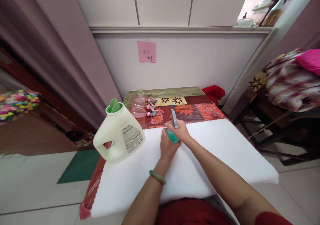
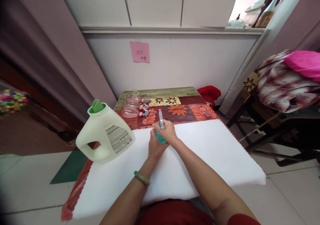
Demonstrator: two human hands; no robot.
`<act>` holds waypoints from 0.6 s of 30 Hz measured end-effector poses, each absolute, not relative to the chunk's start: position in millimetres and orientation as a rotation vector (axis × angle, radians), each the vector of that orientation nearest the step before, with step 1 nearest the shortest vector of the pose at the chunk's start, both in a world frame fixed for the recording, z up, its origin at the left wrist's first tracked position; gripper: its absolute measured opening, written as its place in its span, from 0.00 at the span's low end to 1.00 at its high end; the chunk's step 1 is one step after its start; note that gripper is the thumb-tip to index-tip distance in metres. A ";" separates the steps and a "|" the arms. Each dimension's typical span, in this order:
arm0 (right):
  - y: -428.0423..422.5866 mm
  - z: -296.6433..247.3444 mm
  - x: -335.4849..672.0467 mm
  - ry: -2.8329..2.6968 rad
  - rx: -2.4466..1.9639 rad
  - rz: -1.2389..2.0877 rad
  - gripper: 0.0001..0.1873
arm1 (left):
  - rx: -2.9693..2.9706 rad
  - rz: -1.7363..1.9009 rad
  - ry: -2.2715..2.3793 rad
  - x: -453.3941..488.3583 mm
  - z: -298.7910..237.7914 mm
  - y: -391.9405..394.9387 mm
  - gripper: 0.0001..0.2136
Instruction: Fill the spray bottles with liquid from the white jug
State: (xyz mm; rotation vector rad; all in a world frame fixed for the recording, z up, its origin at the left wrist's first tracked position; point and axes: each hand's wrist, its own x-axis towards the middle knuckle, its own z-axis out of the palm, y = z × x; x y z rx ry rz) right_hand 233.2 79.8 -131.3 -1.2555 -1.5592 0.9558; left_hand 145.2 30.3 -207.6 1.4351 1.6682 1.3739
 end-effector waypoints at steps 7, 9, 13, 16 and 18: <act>87.0 -126.1 256.5 -1.753 -1.050 1.063 0.24 | 1.516 1.419 1.605 141.6 -212.0 30.5 0.38; 86.1 -126.9 259.9 -1.687 -1.153 0.956 0.31 | 1.526 1.435 1.601 141.5 -214.4 31.4 0.38; 85.2 -132.0 266.3 -1.601 -1.277 0.812 0.39 | 1.556 1.453 1.593 140.6 -217.7 33.4 0.38; 86.4 -135.7 274.7 -1.602 -1.294 0.725 0.41 | 1.595 1.474 1.576 139.6 -218.6 34.6 0.38; 87.0 -137.8 281.0 -1.604 -1.287 0.675 0.42 | 1.615 1.491 1.556 139.2 -219.4 35.2 0.38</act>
